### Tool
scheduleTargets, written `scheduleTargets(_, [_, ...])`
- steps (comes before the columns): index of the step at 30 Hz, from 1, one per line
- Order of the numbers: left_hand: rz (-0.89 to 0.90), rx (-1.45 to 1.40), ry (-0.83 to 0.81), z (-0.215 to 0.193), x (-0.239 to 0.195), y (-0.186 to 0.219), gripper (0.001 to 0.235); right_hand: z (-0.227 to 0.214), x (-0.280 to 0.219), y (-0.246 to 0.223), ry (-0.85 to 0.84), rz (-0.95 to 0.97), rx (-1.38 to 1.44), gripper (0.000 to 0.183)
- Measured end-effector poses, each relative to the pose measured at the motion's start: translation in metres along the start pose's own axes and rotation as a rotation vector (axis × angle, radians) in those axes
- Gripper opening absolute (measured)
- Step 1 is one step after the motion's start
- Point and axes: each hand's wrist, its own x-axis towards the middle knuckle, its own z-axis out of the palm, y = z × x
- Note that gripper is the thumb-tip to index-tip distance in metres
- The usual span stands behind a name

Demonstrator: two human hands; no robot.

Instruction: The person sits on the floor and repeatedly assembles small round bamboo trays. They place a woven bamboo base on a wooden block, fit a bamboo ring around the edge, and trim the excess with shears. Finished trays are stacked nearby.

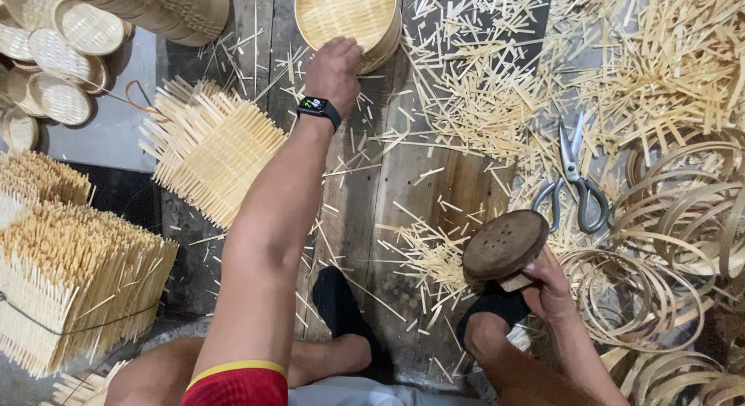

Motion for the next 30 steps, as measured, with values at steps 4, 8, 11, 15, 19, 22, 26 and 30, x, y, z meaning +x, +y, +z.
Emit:
scheduleTargets(4, [-0.059,0.085,-0.067,-0.001,0.002,0.003,0.043,-0.006,0.005,0.005,-0.027,0.015,-0.031,0.075])
scheduleTargets(8, [-0.091,-0.227,0.073,0.003,-0.043,0.081,0.059,0.002,0.014,0.009,-0.147,0.047,0.128,0.076])
scheduleTargets(11, [-0.631,-0.734,-0.552,0.023,-0.118,0.183,0.067,0.027,0.028,0.002,-0.244,0.083,0.225,0.069])
scheduleTargets(15, [-1.1,-1.157,-0.244,0.039,-0.166,0.214,0.052,0.073,0.048,-0.019,-0.102,0.041,-0.143,0.064])
scheduleTargets(19, [-0.916,-0.774,-0.379,0.028,-0.182,0.177,0.038,0.09,0.049,-0.022,0.133,0.151,-0.617,0.052])
scheduleTargets(22, [-0.907,-0.408,-0.386,0.007,-0.198,0.104,0.051,0.077,0.048,-0.002,0.098,0.089,-0.573,0.045])
scheduleTargets(26, [-0.422,0.635,-0.318,-0.042,-0.241,-0.025,0.074,0.037,0.042,0.023,0.153,0.132,-0.468,0.042])
scheduleTargets(30, [-0.699,0.301,-0.634,-0.095,-0.264,-0.064,0.044,0.011,0.038,0.035,0.129,0.139,-0.447,0.039])
